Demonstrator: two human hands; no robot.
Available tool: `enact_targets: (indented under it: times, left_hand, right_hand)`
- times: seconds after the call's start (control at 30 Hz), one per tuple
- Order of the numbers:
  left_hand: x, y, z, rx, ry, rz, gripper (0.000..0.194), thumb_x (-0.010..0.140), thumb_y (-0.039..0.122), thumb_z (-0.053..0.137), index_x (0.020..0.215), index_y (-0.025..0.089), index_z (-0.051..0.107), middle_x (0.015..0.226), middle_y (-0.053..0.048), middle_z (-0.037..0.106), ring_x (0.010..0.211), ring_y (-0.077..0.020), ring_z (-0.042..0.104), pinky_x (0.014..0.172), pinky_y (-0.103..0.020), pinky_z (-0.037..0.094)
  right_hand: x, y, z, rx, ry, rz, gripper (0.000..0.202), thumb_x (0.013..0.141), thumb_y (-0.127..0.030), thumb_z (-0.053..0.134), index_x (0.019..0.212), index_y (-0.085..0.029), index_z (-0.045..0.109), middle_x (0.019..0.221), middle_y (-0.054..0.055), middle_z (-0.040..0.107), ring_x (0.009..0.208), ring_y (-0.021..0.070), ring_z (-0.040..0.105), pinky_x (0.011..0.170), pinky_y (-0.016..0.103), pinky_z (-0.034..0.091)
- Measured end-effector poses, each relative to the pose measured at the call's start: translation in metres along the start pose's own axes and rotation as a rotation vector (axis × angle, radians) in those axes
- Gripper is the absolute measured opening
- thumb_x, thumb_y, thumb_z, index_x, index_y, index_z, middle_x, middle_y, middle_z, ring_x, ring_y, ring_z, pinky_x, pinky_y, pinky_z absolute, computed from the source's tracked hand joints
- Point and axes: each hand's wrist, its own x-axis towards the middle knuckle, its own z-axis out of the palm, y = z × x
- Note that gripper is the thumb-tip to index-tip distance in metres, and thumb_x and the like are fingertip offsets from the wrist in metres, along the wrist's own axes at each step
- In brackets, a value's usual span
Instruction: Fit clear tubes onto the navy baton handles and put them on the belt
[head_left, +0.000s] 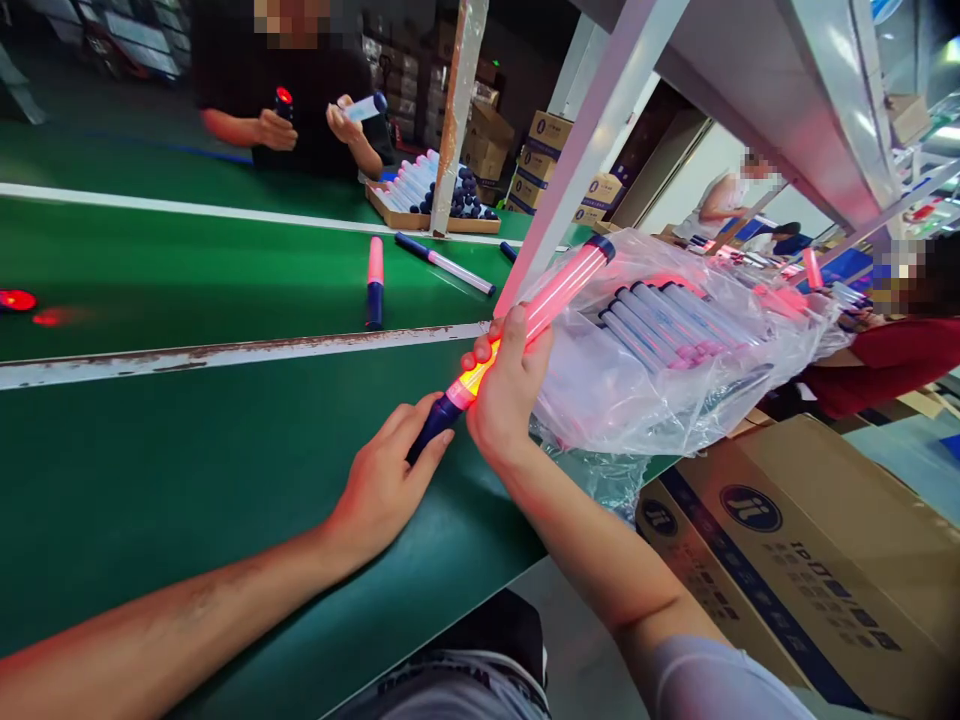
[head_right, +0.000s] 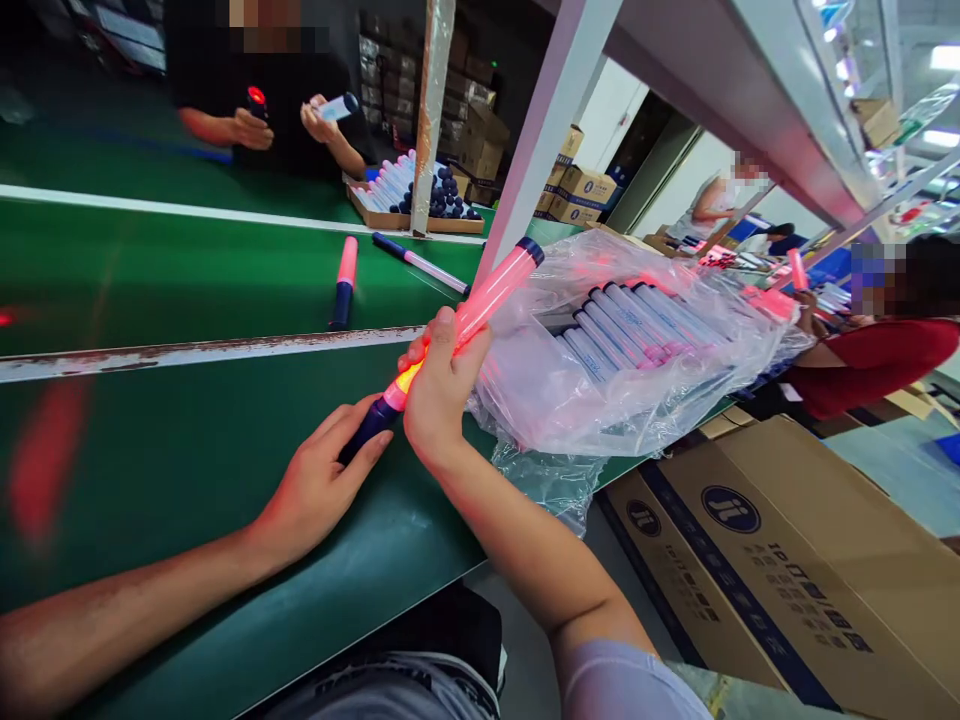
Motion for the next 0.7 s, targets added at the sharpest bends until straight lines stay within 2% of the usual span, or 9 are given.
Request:
enact_targets:
  times: [0.07, 0.17, 0.27, 0.37, 0.47, 0.57, 0.7]
  left_hand:
    - [0.0, -0.002, 0.001, -0.036, 0.015, 0.027, 0.042, 0.103, 0.043, 0.049, 0.142, 0.028, 0.054, 0.119, -0.004, 0.064, 0.109, -0.0236, 0.061, 0.092, -0.032, 0.051]
    - [-0.002, -0.008, 0.004, -0.165, -0.006, 0.023, 0.04, 0.102, 0.043, 0.05, 0.137, 0.023, 0.055, 0.126, -0.008, 0.064, 0.117, -0.0248, 0.059, 0.103, -0.036, 0.046]
    - [-0.006, -0.011, 0.003, -0.318, -0.175, -0.02, 0.043, 0.1, 0.046, 0.053, 0.134, 0.019, 0.052, 0.118, -0.01, 0.067, 0.106, -0.0236, 0.063, 0.094, -0.037, 0.05]
    - [-0.003, -0.003, -0.004, -0.411, -0.274, 0.083, 0.051, 0.098, 0.047, 0.057, 0.139, 0.018, 0.046, 0.121, -0.011, 0.065, 0.105, -0.0225, 0.062, 0.092, -0.036, 0.051]
    - [0.008, 0.018, -0.014, -0.361, -0.228, 0.254, 0.052, 0.098, 0.048, 0.055, 0.138, 0.017, 0.044, 0.12, -0.013, 0.064, 0.102, -0.0234, 0.062, 0.088, -0.037, 0.05]
    - [0.017, 0.035, -0.018, -0.201, -0.17, 0.365, 0.035, 0.099, 0.046, 0.049, 0.115, 0.016, 0.052, 0.097, -0.009, 0.065, 0.082, -0.0214, 0.061, 0.071, -0.032, 0.049]
    - [0.016, 0.036, -0.012, -0.076, -0.05, 0.486, 0.029, 0.1, 0.047, 0.043, 0.104, 0.018, 0.049, 0.085, -0.006, 0.063, 0.074, -0.0216, 0.061, 0.071, -0.033, 0.048]
  right_hand:
    - [-0.001, -0.003, 0.002, -0.004, -0.022, 0.026, 0.026, 0.096, -0.049, 0.061, 0.098, -0.03, 0.044, 0.08, -0.006, 0.047, 0.056, 0.009, 0.047, 0.048, 0.021, 0.045]
    - [0.0, -0.027, 0.004, -0.001, -0.186, 0.075, 0.024, 0.095, -0.046, 0.063, 0.107, -0.029, 0.05, 0.083, -0.004, 0.053, 0.06, 0.0108, 0.053, 0.053, 0.024, 0.05]
    - [0.007, -0.059, 0.004, -0.042, -0.375, -0.053, 0.022, 0.097, -0.041, 0.06, 0.115, -0.028, 0.055, 0.084, -0.002, 0.058, 0.063, 0.0128, 0.059, 0.06, 0.03, 0.055]
    - [0.012, -0.075, 0.008, -0.056, -0.506, -0.169, 0.016, 0.1, -0.034, 0.057, 0.116, -0.03, 0.058, 0.075, -0.005, 0.054, 0.051, 0.0114, 0.051, 0.053, 0.03, 0.052]
    - [0.005, -0.075, 0.019, -0.003, -0.551, -0.164, 0.017, 0.101, -0.033, 0.057, 0.117, -0.03, 0.06, 0.073, -0.005, 0.051, 0.044, 0.0097, 0.045, 0.041, 0.026, 0.043]
    - [-0.009, -0.075, 0.026, -0.007, -0.547, -0.166, 0.02, 0.099, -0.032, 0.06, 0.118, -0.027, 0.06, 0.073, -0.004, 0.051, 0.043, 0.01, 0.046, 0.038, 0.024, 0.039]
    - [-0.023, -0.081, 0.023, -0.027, -0.527, -0.137, 0.024, 0.097, -0.034, 0.064, 0.12, -0.027, 0.058, 0.071, -0.005, 0.05, 0.043, 0.0108, 0.046, 0.038, 0.026, 0.038]
